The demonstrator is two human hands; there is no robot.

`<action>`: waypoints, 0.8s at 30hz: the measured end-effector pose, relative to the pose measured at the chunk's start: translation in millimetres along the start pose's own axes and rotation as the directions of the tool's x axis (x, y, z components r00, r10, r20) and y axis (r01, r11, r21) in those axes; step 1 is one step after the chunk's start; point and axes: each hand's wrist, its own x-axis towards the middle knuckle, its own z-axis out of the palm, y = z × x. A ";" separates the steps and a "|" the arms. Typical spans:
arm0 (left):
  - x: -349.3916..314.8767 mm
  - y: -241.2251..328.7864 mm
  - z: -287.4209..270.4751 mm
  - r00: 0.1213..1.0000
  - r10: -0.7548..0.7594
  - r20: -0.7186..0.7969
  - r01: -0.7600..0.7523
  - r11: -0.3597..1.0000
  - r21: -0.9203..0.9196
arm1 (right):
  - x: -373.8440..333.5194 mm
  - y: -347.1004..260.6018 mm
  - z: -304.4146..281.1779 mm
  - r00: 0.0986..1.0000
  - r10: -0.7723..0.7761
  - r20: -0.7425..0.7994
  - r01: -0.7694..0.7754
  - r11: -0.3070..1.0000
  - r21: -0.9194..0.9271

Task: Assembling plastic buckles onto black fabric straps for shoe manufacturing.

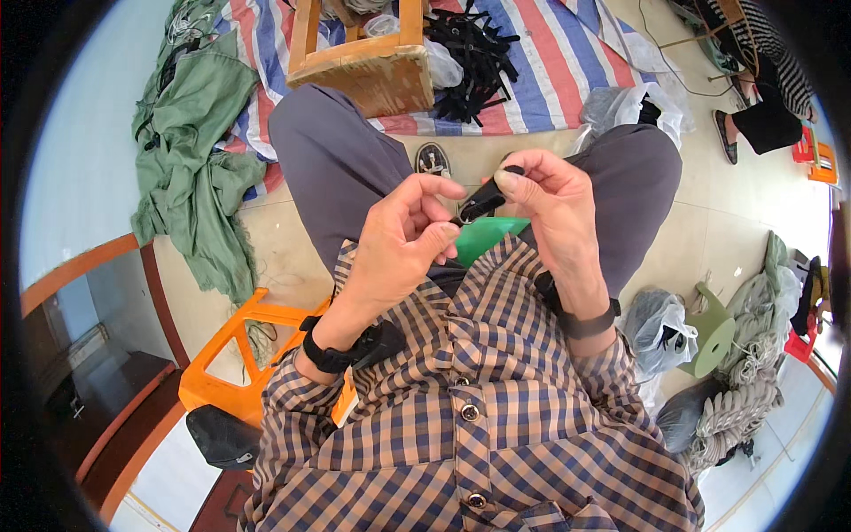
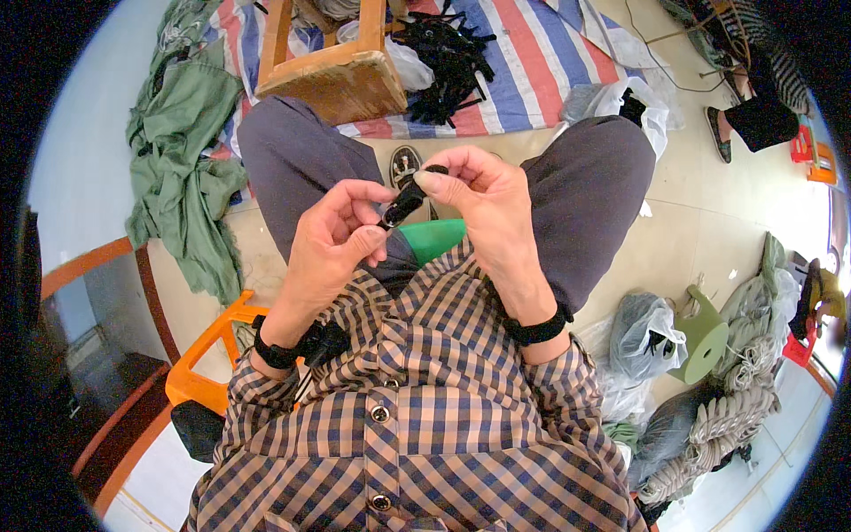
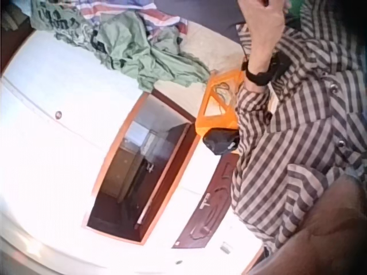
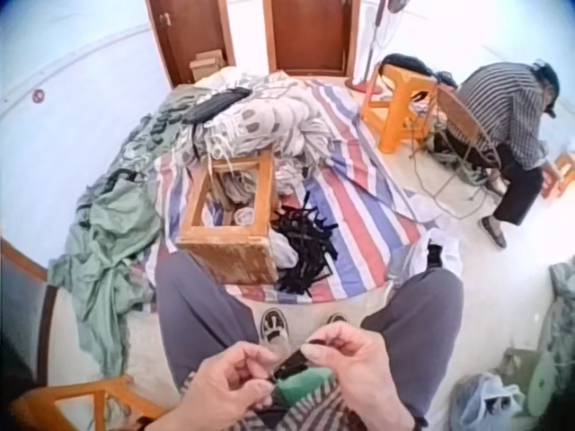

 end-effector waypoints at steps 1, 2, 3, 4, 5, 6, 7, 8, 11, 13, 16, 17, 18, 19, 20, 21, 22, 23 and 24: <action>-0.3 -2.9 -0.6 1.000 -0.003 0.002 0.003 1.000 0.002 | 2.1 -1.9 1.0 1.000 0.001 -0.003 -0.001 1.000 0.002; -0.4 -7.9 -1.7 1.000 -0.004 0.020 0.004 1.000 0.002 | 5.0 -3.1 2.2 1.000 -0.010 0.024 0.011 0.999 -0.038; -0.1 -10.3 -2.0 0.999 -0.005 0.039 0.005 1.000 0.002 | 6.8 -3.8 2.6 0.999 -0.020 0.050 0.024 0.997 -0.080; 0.1 -10.0 -2.4 0.999 -0.006 0.041 0.006 1.000 0.002 | 7.2 -2.0 2.0 0.999 -0.020 0.048 0.024 0.997 -0.079; 0.3 -9.4 -3.0 0.998 -0.007 0.070 0.007 1.000 0.003 | 7.5 1.3 1.1 0.998 -0.029 0.057 0.033 0.997 -0.069; 1.5 -8.8 -3.9 0.995 -0.007 0.100 0.007 1.000 0.004 | 8.4 3.4 1.1 0.997 -0.039 0.064 0.043 0.997 -0.060; 2.6 -6.5 -3.7 0.995 -0.007 0.102 0.007 1.000 0.004 | 8.4 4.2 3.3 0.997 -0.041 0.063 0.044 0.997 -0.059; 3.7 -3.0 -2.7 0.996 -0.004 0.085 0.000 0.999 0.043 | 7.4 5.1 6.7 0.999 -0.052 -0.008 0.051 0.997 -0.053; 5.4 -1.3 -0.2 1.000 0.028 0.007 -0.029 0.990 0.136 | 1.8 -0.1 12.0 0.984 -0.147 -0.102 0.138 0.986 -0.095; 6.2 -3.5 3.5 0.997 0.060 -0.052 -0.050 0.981 0.188 | -4.1 -6.7 17.3 0.965 -0.234 -0.121 0.215 0.965 -0.147; 5.4 -4.8 9.9 0.973 0.222 -0.057 -0.178 0.892 0.416 | -9.7 -8.0 24.4 0.977 -0.213 -0.021 0.211 0.973 -0.096; 5.4 -4.3 10.6 0.975 0.217 -0.037 -0.183 0.891 0.416 | -9.0 -7.4 22.6 0.976 -0.215 -0.023 0.212 0.972 -0.097; 5.4 -4.2 10.8 0.977 0.214 -0.018 -0.187 0.890 0.416 | -8.5 -7.1 20.5 0.975 -0.221 -0.019 0.218 0.970 -0.112; 6.4 -4.7 9.8 0.977 0.214 -0.018 -0.188 0.890 0.416 | -8.3 -7.2 19.5 0.974 -0.227 -0.015 0.223 0.967 -0.126; 8.4 -5.7 7.2 0.995 0.091 0.036 -0.094 0.989 0.114 | -9.1 -8.5 20.4 0.974 -0.228 -0.015 0.224 0.966 -0.127; 10.1 -6.3 5.1 0.992 -0.012 0.126 0.036 0.981 -0.190 | -10.7 -10.9 21.8 0.986 -0.165 -0.010 0.164 0.986 -0.032; 11.2 -6.1 3.0 0.992 -0.011 0.126 0.035 0.981 -0.191 | -11.9 -12.1 22.8 0.995 -0.102 0.000 0.102 0.993 0.064; 12.2 -5.8 0.8 0.981 -0.039 0.191 0.089 0.962 -0.258 | -12.2 -11.3 23.6 0.995 -0.103 0.001 0.102 0.993 0.062; 12.8 -5.0 -0.4 0.964 -0.062 0.257 0.145 0.937 -0.318 | -12.0 -10.0 25.0 0.996 -0.085 -0.015 0.086 0.994 0.074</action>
